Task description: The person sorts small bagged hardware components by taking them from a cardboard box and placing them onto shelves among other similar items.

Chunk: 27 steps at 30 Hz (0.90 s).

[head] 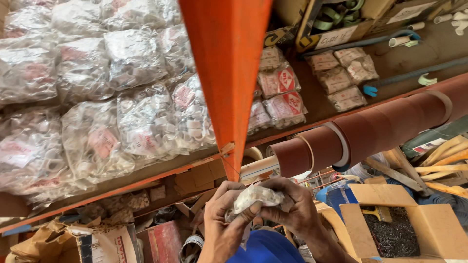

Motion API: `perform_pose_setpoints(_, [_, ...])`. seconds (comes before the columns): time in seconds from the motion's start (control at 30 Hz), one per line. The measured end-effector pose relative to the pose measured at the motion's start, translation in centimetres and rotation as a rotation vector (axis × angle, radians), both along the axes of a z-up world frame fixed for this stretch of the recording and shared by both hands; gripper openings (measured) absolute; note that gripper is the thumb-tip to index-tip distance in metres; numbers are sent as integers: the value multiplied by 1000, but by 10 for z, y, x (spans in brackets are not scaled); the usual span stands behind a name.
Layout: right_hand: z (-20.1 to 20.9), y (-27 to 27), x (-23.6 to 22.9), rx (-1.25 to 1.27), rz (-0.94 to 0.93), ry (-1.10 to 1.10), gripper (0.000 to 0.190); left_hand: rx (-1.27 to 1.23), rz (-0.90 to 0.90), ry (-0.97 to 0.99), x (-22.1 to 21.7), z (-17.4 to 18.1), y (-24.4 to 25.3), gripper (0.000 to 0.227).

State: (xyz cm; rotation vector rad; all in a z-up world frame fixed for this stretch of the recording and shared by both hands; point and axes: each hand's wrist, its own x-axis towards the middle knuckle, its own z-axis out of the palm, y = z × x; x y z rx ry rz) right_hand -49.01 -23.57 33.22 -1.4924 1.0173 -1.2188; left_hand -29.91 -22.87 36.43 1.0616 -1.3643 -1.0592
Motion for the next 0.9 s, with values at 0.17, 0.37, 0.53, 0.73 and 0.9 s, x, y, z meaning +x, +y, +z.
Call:
perform_pose_setpoints(0.17, [-18, -2, -26, 177, -9, -247, 51, 21, -14, -76, -20, -2, -8, 35])
perform_pose_setpoints(0.37, [-33, -18, -44, 161, -68, -237, 64, 41, 41, -25, -36, -3, -21, 32])
perform_pose_setpoints(0.53, [17, -71, -46, 101, -160, -62, 55, 206, 46, -9, -37, -2, -28, 49])
perform_pose_setpoints(0.73, [68, -207, -35, -123, -224, 441, 58, 338, 137, -8, -36, -11, -27, 48])
perform_pose_setpoints(0.9, [77, -268, -4, -314, 78, 619, 40, 436, 162, -1, -30, -10, -23, 40])
